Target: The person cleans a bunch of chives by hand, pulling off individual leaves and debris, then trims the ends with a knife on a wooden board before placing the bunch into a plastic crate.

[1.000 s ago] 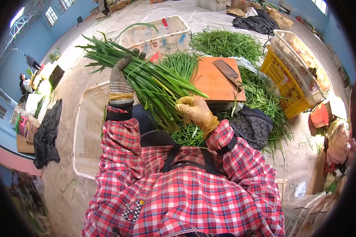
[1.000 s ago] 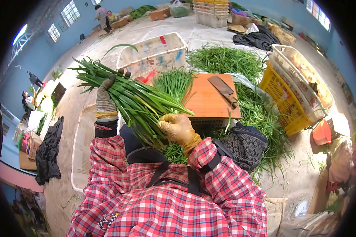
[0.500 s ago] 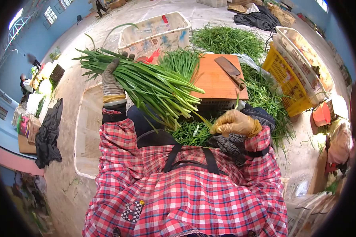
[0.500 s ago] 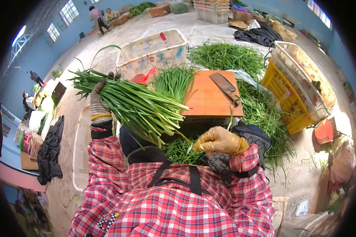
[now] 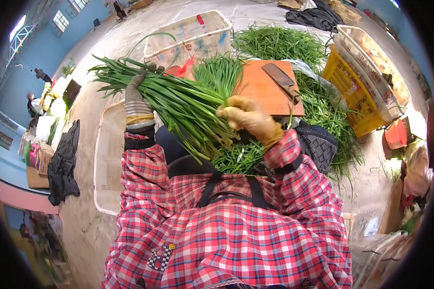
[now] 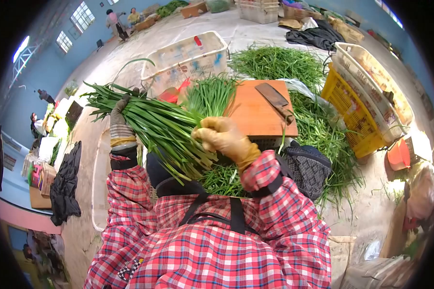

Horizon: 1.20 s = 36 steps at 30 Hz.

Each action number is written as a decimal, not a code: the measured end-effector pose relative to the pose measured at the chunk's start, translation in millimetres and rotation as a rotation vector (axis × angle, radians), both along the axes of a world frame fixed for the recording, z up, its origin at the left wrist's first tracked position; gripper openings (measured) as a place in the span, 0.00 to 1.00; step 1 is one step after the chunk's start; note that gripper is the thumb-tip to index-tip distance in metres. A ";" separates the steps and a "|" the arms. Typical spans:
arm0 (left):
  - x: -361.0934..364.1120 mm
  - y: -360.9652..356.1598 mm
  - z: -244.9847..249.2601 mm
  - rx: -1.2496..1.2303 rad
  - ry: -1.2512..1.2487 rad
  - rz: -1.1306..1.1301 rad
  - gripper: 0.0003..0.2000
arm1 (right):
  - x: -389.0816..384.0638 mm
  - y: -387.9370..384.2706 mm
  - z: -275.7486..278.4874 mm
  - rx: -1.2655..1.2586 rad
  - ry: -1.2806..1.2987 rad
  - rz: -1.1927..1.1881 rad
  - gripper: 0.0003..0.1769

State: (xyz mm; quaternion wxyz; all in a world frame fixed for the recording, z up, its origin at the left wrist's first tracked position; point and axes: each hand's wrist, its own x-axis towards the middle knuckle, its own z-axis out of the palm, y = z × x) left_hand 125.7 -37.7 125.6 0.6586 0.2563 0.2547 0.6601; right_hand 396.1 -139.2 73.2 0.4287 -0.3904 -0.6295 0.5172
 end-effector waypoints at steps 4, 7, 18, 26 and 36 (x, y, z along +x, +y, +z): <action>-36.3 24.4 -23.6 -0.030 -0.007 -0.030 0.17 | 44.6 -32.8 8.9 -0.057 0.258 0.134 0.15; -39.8 22.3 -25.7 -0.036 -0.028 -0.002 0.16 | 79.3 -57.0 -5.9 0.000 0.294 0.197 0.16; -26.4 6.9 -1.5 0.034 0.024 0.071 0.17 | 10.8 -58.8 8.1 0.242 -0.601 -0.291 0.24; -4.1 -12.1 9.0 0.017 0.048 0.106 0.13 | -15.3 -12.8 -3.4 -0.085 0.128 -0.101 0.14; -52.3 12.0 -14.4 -0.017 0.019 0.196 0.16 | 87.0 -95.1 0.0 -0.096 -0.306 0.077 0.24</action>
